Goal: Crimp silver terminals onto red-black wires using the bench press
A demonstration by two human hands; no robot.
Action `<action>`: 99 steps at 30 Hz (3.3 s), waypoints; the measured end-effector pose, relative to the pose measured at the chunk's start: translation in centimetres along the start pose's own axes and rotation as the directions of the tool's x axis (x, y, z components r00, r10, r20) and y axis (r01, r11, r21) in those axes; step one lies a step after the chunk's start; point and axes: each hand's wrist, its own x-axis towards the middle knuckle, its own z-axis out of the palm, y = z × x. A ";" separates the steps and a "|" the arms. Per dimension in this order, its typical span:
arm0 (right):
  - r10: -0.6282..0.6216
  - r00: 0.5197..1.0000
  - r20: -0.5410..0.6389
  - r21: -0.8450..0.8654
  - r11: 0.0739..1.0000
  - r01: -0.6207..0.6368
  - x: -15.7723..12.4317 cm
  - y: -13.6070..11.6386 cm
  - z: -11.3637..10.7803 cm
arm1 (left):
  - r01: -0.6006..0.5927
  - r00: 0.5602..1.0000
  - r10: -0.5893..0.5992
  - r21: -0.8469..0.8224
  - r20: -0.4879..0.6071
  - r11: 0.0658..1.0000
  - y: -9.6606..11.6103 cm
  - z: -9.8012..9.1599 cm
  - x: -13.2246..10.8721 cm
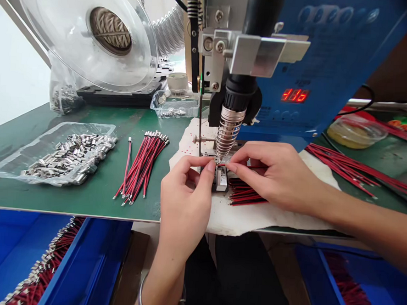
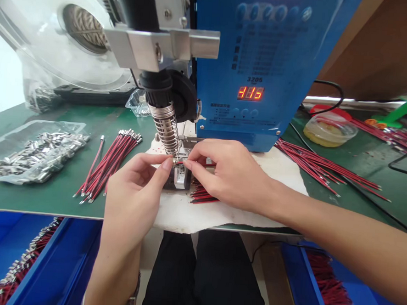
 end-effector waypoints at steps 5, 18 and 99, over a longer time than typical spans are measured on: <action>-0.003 1.000 -0.006 0.008 1.000 0.003 -0.1 0.1 0.1 | 0.002 1.000 -0.002 0.003 -0.002 1.000 0.0 0.0 -0.1; 0.002 1.000 0.005 0.008 1.000 -0.002 -0.1 0.1 0.0 | -0.001 1.000 0.000 -0.012 -0.007 1.000 -0.2 0.0 -0.2; -0.276 0.959 0.061 -0.014 0.961 0.277 0.0 1.8 -0.6 | -0.052 0.999 0.052 0.064 -0.004 0.997 0.7 0.1 -0.2</action>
